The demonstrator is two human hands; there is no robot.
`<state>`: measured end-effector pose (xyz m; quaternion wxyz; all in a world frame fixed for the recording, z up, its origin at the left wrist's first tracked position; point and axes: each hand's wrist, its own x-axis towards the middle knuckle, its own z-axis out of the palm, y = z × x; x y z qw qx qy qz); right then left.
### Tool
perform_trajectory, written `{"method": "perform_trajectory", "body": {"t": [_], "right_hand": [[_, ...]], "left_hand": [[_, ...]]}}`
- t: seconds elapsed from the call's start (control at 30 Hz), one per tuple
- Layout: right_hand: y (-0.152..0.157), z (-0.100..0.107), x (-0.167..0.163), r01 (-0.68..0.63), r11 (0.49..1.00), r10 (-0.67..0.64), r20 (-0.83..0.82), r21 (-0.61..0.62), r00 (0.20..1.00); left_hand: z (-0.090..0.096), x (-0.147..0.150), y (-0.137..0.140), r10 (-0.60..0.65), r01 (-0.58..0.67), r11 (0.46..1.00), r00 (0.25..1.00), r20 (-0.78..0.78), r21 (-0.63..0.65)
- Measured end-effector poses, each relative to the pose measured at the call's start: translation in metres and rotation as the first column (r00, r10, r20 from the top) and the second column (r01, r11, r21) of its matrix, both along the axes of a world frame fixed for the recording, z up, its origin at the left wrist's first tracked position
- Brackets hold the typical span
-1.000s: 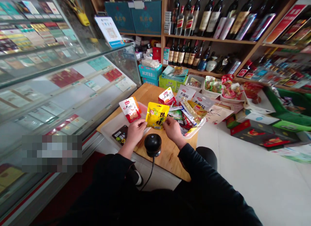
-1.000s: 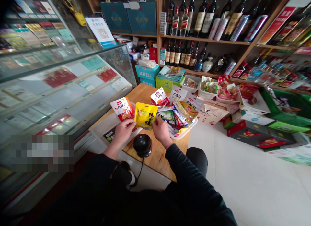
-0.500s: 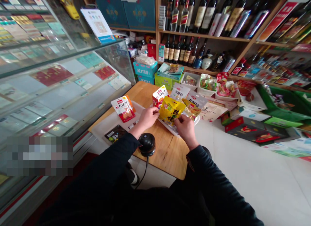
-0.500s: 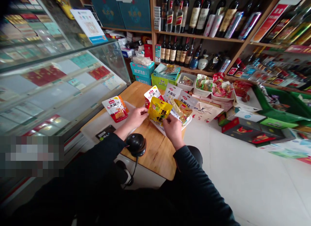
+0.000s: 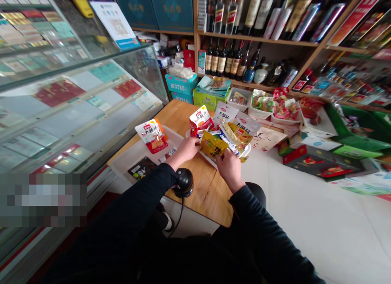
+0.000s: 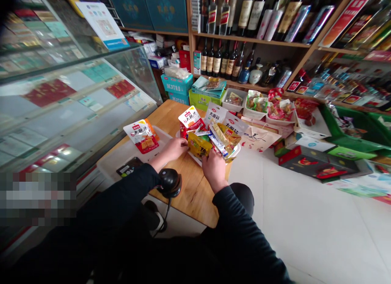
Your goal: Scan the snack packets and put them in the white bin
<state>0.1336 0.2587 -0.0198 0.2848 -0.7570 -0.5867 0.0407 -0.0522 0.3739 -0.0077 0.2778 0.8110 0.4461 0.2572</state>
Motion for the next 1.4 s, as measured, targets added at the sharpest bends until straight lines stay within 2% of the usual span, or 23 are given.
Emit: {"method": "perform_trajectory", "body": {"t": [0.13,0.27,0.4,0.6,0.8,0.97,1.13,1.27,1.4], "right_hand": [[0.000,-0.004,-0.001,0.012,0.991,-0.007,0.037,-0.133,0.999],[0.004,-0.005,0.000,0.010,0.986,-0.004,0.037,-0.166,0.999],[0.006,-0.007,-0.003,0.002,0.980,0.004,0.030,-0.201,1.000],[0.009,-0.010,-0.005,-0.003,0.978,0.005,0.010,-0.208,1.000],[0.006,-0.011,0.000,-0.054,0.990,0.043,-0.085,-0.132,0.995],[-0.008,-0.011,-0.001,-0.050,0.986,0.028,-0.137,-0.160,0.990],[-0.030,-0.010,-0.003,-0.013,0.982,-0.015,-0.150,-0.186,0.989],[-0.045,-0.010,-0.011,-0.059,0.966,0.013,-0.180,-0.252,0.984],[-0.045,-0.004,-0.028,-0.128,0.966,0.081,-0.210,-0.224,0.974]], "left_hand": [[0.003,0.000,0.000,0.001,-0.001,1.000,1.000,0.011,0.018],[0.012,-0.001,-0.006,-0.060,0.056,0.996,0.996,0.059,0.067],[0.011,0.001,-0.005,-0.074,0.075,0.987,0.997,-0.011,0.140],[-0.002,0.006,0.004,-0.052,0.071,0.975,0.994,-0.093,0.211],[0.005,-0.002,-0.002,-0.026,0.024,0.989,1.000,0.008,0.148],[0.010,-0.029,-0.017,0.031,-0.038,0.996,0.996,0.085,0.086],[0.003,-0.076,-0.032,0.136,-0.138,0.990,0.985,0.106,0.013],[-0.005,-0.123,-0.039,0.307,-0.304,0.952,0.949,0.076,-0.044],[-0.010,-0.158,-0.046,0.461,-0.448,0.883,0.884,0.075,-0.140]]}}
